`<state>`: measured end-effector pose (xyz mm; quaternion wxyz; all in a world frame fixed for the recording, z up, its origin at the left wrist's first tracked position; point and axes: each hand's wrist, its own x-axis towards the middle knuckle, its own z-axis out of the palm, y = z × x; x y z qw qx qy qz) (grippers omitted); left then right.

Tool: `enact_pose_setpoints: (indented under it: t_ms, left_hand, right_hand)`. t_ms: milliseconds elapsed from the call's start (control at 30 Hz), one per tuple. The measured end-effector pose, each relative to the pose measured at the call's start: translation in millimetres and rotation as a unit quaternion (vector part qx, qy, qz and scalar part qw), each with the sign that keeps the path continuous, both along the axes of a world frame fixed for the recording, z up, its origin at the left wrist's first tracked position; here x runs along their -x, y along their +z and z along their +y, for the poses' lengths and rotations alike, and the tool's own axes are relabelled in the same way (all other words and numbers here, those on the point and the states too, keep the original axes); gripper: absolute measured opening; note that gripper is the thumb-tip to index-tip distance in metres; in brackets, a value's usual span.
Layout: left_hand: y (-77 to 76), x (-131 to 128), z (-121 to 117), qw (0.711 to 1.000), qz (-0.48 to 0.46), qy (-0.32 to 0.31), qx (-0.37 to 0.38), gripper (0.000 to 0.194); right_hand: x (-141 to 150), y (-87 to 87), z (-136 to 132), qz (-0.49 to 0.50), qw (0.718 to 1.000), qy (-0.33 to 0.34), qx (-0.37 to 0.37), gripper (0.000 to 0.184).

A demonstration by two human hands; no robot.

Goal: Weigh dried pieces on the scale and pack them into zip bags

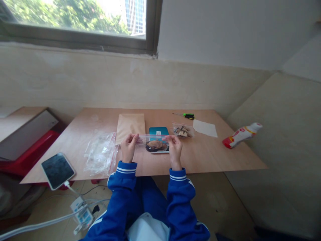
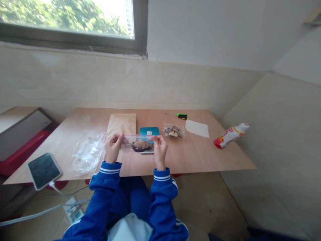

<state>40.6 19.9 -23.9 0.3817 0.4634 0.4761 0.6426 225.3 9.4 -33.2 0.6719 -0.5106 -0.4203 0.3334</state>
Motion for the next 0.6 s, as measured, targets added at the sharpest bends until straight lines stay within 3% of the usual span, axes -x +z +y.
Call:
enact_pose_setpoints:
  t_ms: [133,333,600]
  left_hand:
    - [0.2,-6,-4,1.000,-0.025,-0.015,-0.007,0.035]
    - [-9.0,-14,-7,0.995,-0.084,0.050,-0.021,0.039]
    - [7.4,-14,-15,0.995,-0.018,0.085,-0.047,0.038]
  right_hand:
    - [1,6.0,-4,0.019,1.000,0.015,0.012,0.034]
    - [11,13.2,-15,-0.032,0.999,-0.012,-0.005,0.041]
    - [23,8.9,-7,-0.030,0.996,-0.079,-0.021,0.039]
